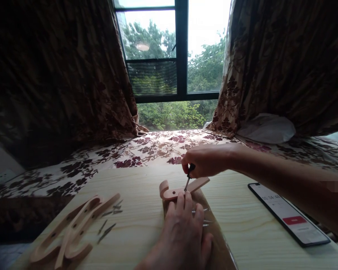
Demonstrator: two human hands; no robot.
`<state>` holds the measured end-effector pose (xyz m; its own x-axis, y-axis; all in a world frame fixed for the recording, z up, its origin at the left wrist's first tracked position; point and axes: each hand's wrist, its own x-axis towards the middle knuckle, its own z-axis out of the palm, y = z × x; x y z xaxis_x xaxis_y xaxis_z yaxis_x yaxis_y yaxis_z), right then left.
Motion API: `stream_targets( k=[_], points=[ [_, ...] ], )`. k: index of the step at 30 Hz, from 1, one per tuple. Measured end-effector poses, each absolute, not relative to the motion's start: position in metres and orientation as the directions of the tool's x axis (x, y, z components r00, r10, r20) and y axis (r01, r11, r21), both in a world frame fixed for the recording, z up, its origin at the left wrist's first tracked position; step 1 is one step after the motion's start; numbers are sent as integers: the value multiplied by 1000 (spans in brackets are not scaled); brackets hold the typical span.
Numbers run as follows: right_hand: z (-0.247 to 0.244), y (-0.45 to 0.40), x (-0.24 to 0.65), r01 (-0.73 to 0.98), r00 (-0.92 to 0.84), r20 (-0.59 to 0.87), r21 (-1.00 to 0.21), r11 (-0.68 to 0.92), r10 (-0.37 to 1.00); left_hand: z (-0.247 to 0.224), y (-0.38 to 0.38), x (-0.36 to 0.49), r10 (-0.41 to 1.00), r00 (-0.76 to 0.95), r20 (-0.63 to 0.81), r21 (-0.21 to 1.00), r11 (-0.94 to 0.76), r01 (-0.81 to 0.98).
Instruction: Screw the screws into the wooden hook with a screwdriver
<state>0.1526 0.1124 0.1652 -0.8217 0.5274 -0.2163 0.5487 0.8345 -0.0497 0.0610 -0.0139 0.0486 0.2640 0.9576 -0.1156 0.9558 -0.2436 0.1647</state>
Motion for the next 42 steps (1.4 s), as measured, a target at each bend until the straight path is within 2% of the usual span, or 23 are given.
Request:
stream_targets(
  k=[14, 28, 33, 42],
  points=[
    [156, 119, 144, 494, -858, -210, -89, 865, 469, 46, -13, 62, 962, 251, -108, 153, -234, 960],
    [159, 114, 140, 497, -851, -227, -52, 866, 475, 42, -14, 58, 961, 278, 7, 199, -274, 941],
    [158, 114, 139, 496, -851, -224, -47, 867, 475, 43, -13, 60, 966, 250, -73, 206, -230, 951],
    [158, 113, 138, 499, -849, -218, -33, 866, 481, 43, -12, 58, 961, 261, -87, 225, -237, 945]
  ],
)
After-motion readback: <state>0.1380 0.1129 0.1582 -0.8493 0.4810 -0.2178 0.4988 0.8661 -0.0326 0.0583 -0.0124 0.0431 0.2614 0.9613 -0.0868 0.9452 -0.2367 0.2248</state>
